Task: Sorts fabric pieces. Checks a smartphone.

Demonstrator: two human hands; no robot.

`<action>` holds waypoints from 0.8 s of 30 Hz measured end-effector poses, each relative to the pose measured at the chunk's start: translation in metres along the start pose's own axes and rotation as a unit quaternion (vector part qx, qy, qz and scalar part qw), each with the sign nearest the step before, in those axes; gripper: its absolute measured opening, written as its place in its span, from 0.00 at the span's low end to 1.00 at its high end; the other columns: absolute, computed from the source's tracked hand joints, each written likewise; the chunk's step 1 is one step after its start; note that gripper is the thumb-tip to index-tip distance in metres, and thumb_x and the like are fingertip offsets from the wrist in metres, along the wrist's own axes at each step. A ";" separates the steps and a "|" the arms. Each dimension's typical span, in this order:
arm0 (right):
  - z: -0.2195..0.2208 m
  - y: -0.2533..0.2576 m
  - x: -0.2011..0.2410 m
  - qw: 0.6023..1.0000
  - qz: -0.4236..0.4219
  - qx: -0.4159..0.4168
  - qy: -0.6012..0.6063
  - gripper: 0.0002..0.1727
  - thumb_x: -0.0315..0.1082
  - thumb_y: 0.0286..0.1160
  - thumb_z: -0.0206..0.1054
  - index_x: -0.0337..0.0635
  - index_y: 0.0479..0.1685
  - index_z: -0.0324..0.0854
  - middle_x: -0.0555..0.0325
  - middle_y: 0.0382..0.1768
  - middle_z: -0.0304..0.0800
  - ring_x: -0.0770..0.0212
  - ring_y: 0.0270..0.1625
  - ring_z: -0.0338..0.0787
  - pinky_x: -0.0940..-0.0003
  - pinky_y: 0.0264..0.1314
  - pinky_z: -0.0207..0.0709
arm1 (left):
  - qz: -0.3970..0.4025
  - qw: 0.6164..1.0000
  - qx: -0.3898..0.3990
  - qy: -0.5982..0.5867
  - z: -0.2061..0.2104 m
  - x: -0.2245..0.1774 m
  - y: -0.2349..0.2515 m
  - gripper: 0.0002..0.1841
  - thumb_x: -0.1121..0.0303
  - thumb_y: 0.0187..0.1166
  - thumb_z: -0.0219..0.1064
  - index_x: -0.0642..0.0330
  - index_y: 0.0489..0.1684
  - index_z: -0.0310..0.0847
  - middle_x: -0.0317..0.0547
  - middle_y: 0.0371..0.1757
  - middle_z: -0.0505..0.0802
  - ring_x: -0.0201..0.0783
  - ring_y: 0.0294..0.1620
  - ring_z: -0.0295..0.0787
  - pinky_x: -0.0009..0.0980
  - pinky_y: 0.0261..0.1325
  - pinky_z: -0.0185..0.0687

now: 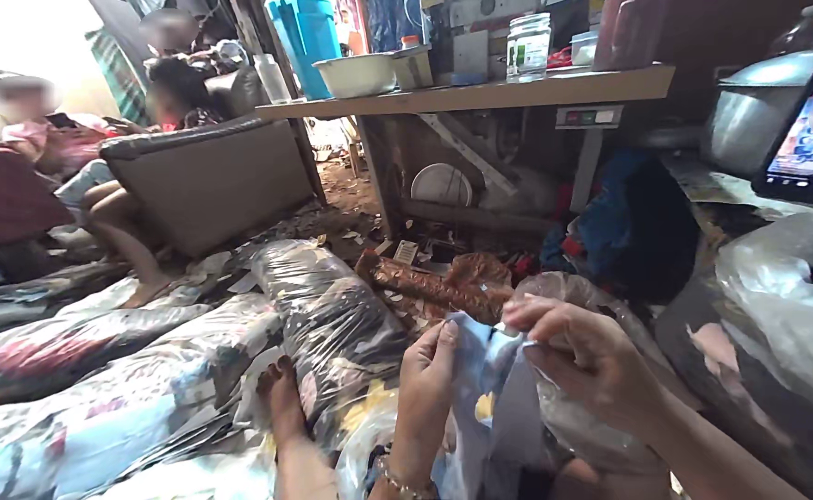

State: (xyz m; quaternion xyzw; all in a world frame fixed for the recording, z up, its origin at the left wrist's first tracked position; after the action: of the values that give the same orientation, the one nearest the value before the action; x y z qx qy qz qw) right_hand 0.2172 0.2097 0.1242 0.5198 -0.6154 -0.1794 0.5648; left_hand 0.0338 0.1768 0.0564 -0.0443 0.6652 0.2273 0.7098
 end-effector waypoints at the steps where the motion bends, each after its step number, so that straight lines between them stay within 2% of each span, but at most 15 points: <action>1: 0.002 -0.001 0.005 1.000 -0.004 0.008 0.020 0.05 0.37 0.83 0.67 0.46 0.47 0.81 0.61 0.47 0.94 0.67 0.60 0.92 0.62 0.74 0.83 | 0.023 0.999 -0.002 0.045 -0.002 -0.001 0.001 0.15 0.68 0.88 0.56 0.63 0.43 0.91 0.36 0.34 0.94 0.24 0.36 0.91 0.24 0.43 0.88; 3: 0.008 -0.001 0.011 0.998 0.000 0.025 0.061 0.06 0.35 0.83 0.67 0.42 0.47 0.79 0.60 0.40 0.89 0.74 0.49 0.90 0.77 0.57 0.85 | 0.029 0.998 0.001 0.055 -0.002 -0.001 0.001 0.13 0.67 0.85 0.59 0.62 0.41 0.92 0.36 0.37 0.94 0.24 0.36 0.90 0.22 0.43 0.87; 5: 0.014 0.001 0.016 0.996 0.001 0.036 0.078 0.08 0.33 0.81 0.68 0.38 0.44 0.78 0.57 0.37 0.86 0.78 0.41 0.85 0.86 0.45 0.79 | -0.016 1.000 0.000 -0.017 0.003 0.002 0.000 0.12 0.70 0.84 0.61 0.64 0.38 0.91 0.38 0.31 0.93 0.25 0.30 0.88 0.22 0.35 0.86; 7: 0.020 0.005 0.019 0.996 -0.010 0.053 0.069 0.09 0.32 0.79 0.71 0.35 0.41 0.79 0.54 0.37 0.85 0.76 0.44 0.84 0.86 0.49 0.77 | -0.055 0.995 0.004 -0.085 0.010 0.001 -0.005 0.10 0.72 0.83 0.62 0.65 0.38 0.90 0.40 0.29 0.93 0.26 0.27 0.88 0.22 0.32 0.86; 9: 0.024 0.009 0.016 0.997 -0.004 0.061 0.037 0.09 0.33 0.75 0.74 0.35 0.38 0.84 0.53 0.38 0.88 0.74 0.48 0.86 0.85 0.53 0.78 | -0.064 0.990 0.002 -0.123 0.016 -0.003 -0.010 0.08 0.74 0.82 0.63 0.65 0.37 0.90 0.39 0.28 0.93 0.25 0.28 0.89 0.21 0.34 0.87; 11: 0.026 0.010 0.005 0.998 0.020 0.058 0.004 0.08 0.33 0.74 0.75 0.36 0.38 0.88 0.54 0.37 0.90 0.75 0.45 0.87 0.86 0.50 0.78 | -0.067 0.986 0.002 -0.155 0.020 -0.004 -0.014 0.08 0.75 0.82 0.63 0.65 0.38 0.90 0.39 0.30 0.94 0.25 0.30 0.90 0.22 0.37 0.87; 14: 0.027 0.012 -0.007 0.996 0.040 0.068 -0.044 0.08 0.33 0.76 0.73 0.37 0.42 0.92 0.53 0.35 0.91 0.73 0.41 0.88 0.85 0.48 0.79 | -0.080 0.980 0.019 -0.183 0.024 -0.005 -0.019 0.11 0.76 0.85 0.57 0.65 0.41 0.89 0.40 0.32 0.95 0.26 0.33 0.92 0.24 0.40 0.89; 20: 0.026 0.019 -0.009 0.992 0.042 0.091 -0.071 0.09 0.38 0.77 0.73 0.43 0.43 0.93 0.54 0.36 0.89 0.72 0.40 0.87 0.82 0.45 0.80 | -0.088 0.977 0.054 -0.185 0.024 -0.004 -0.023 0.18 0.74 0.87 0.49 0.61 0.39 0.90 0.38 0.32 0.95 0.27 0.34 0.92 0.26 0.43 0.90; 24: 0.025 0.024 -0.007 0.987 0.058 0.106 -0.107 0.17 0.40 0.73 0.76 0.36 0.52 0.88 0.48 0.36 0.87 0.61 0.39 0.86 0.71 0.43 0.81 | -0.110 0.965 0.072 -0.227 0.027 -0.003 -0.026 0.20 0.73 0.87 0.47 0.58 0.36 0.91 0.39 0.33 0.96 0.28 0.35 0.94 0.27 0.43 0.91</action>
State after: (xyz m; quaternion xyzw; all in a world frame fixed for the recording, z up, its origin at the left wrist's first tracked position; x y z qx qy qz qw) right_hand 0.1838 0.2158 0.1327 0.5177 -0.7168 -0.1345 0.4472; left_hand 0.0684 0.1626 0.0561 -0.0128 0.4920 0.1034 0.8644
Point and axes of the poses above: each hand's wrist, its own y-axis towards the middle knuckle, its own z-axis out of the palm, x = y × z, the point moved 8 cm from there along y, towards the middle knuckle
